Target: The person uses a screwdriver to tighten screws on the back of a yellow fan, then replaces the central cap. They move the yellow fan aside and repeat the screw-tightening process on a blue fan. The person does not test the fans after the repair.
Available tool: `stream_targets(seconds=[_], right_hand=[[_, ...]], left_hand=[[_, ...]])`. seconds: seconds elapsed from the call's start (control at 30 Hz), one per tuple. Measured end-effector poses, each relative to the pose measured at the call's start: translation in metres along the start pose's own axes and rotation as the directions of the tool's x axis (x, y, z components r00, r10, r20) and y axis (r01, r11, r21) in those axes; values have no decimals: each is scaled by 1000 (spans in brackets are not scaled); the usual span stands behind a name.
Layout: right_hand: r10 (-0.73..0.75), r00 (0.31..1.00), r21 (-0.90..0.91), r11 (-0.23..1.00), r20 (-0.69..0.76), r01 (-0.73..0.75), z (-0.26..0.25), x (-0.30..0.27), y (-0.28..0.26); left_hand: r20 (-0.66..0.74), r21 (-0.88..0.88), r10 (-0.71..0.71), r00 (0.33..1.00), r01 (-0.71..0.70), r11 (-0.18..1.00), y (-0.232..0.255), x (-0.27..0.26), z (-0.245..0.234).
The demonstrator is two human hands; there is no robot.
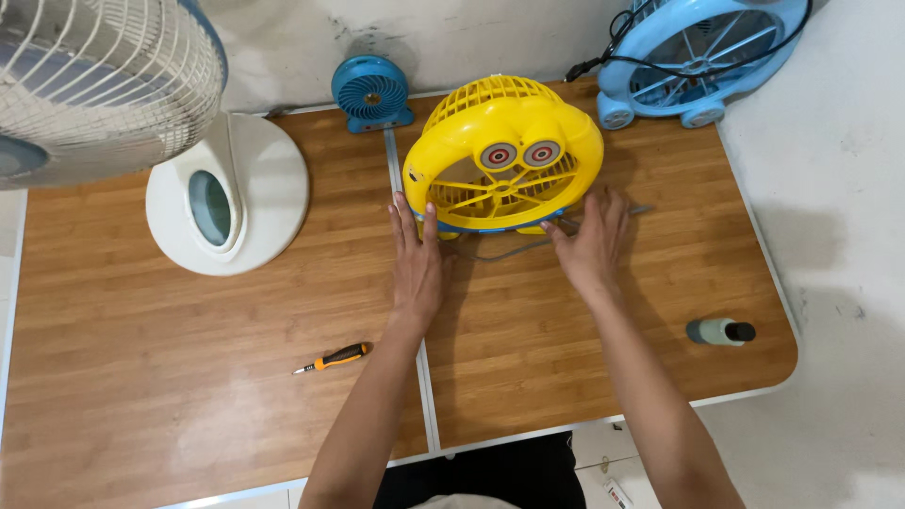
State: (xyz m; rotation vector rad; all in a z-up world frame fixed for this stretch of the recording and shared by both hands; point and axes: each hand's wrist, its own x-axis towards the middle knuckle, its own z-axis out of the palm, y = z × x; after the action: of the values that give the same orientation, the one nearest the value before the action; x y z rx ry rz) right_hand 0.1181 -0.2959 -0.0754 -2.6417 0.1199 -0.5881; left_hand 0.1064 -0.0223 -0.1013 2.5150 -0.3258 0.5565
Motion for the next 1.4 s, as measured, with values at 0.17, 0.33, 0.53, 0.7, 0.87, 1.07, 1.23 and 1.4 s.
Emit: stream_targets(seconds=[0.17,0.33,0.53,0.7,0.87,1.07,1.23,1.4], right_hand=[[268,963,175,947,36,-270,-3,-5,-6],[357,931,102,932,-72,-349,3,-14,3],[147,982,410,908,-122,-86,25,-4,31],[1,1000,781,625,22,-18,35,20,43],[203,973,827,524,111,-204,42,42,35],[131,968,321,945,-214,-57,42,61,24],[22,983,243,970,-181,23,52,77,16],[-102,984,285,948,-145,141,61,97,11]], left_hand=[[-62,-52,18,998,-21,998,-1,10,3],[2,-38,-116,993,116,992,9,9,1],[-79,-11,-76,994,76,997,11,13,-2],[-136,-57,-25,990,17,998,7,22,1],[-119,-54,-7,993,0,999,6,34,5],[14,-79,-131,991,132,988,5,59,12],[-24,-61,-91,996,89,994,-5,81,19],[27,-52,-144,989,146,988,-15,99,24]])
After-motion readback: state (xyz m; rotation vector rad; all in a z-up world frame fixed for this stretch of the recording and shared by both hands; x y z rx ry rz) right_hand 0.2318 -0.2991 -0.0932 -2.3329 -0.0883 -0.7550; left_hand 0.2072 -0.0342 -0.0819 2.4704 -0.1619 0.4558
